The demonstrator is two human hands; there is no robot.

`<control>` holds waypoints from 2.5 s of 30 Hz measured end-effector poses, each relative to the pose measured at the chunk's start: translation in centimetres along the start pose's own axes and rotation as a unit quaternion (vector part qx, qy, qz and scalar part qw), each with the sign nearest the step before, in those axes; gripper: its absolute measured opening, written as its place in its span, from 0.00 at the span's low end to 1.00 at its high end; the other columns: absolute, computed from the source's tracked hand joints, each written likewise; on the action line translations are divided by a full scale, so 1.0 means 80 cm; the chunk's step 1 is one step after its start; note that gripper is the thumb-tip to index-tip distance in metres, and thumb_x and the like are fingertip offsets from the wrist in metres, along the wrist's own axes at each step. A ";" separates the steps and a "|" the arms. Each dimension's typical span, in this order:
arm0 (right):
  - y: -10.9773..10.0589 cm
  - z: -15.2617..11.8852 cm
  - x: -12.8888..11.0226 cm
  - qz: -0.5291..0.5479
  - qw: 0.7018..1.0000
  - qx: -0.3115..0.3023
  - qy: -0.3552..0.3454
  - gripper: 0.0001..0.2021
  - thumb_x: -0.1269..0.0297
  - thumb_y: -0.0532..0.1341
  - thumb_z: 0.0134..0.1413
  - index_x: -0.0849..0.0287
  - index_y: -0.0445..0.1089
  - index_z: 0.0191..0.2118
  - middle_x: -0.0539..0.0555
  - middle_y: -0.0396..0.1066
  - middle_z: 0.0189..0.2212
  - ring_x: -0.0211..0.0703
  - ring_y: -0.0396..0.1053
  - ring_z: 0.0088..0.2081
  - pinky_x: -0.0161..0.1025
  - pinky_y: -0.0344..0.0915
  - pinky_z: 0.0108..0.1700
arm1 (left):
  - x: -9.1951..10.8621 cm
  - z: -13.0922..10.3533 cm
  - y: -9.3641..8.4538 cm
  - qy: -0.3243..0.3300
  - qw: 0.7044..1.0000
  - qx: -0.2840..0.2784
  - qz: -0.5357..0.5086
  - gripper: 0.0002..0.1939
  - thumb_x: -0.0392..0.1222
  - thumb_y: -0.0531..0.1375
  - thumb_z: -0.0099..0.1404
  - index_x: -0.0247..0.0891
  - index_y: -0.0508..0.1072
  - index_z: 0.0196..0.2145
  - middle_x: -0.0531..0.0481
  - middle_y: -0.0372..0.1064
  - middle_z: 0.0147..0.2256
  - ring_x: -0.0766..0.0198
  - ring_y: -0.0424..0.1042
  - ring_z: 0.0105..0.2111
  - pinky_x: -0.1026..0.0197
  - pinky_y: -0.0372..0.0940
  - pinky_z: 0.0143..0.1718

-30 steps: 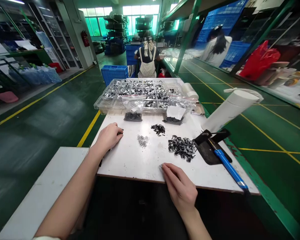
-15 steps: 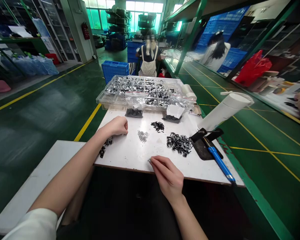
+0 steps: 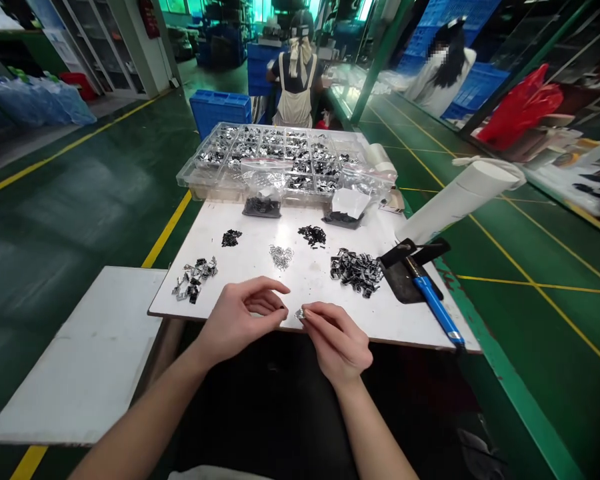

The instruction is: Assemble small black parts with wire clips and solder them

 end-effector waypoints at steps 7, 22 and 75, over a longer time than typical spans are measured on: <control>-0.007 -0.003 -0.013 0.029 0.998 -0.054 0.004 0.29 0.84 0.64 0.54 0.48 0.73 0.57 0.57 0.76 0.44 0.45 0.77 0.40 0.39 0.77 0.32 | -0.020 -0.027 0.016 0.005 0.996 0.061 -0.065 0.03 0.36 0.69 0.59 0.35 0.83 0.33 0.47 0.81 0.32 0.59 0.81 0.32 0.64 0.77 0.36; -0.029 -0.006 -0.058 -0.049 0.993 -0.104 -0.010 0.26 0.84 0.64 0.54 0.52 0.75 0.55 0.56 0.77 0.42 0.44 0.78 0.39 0.36 0.78 0.34 | -0.004 -0.067 0.017 0.111 0.990 0.079 0.045 0.06 0.31 0.67 0.62 0.39 0.84 0.36 0.49 0.81 0.33 0.65 0.79 0.32 0.68 0.72 0.34; -0.037 -0.029 -0.076 -0.079 0.995 -0.055 0.019 0.28 0.85 0.66 0.50 0.55 0.74 0.55 0.56 0.79 0.40 0.47 0.79 0.35 0.41 0.78 0.29 | -0.009 -0.076 0.044 0.068 0.989 0.049 -0.123 0.05 0.29 0.69 0.59 0.36 0.83 0.33 0.44 0.82 0.36 0.57 0.82 0.36 0.62 0.78 0.37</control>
Point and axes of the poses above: each hand's wrist, its own z-axis towards the middle knuckle, its own y-axis out of the palm, x = y × z, the point moved 1 cm from there along z, towards the middle knuckle
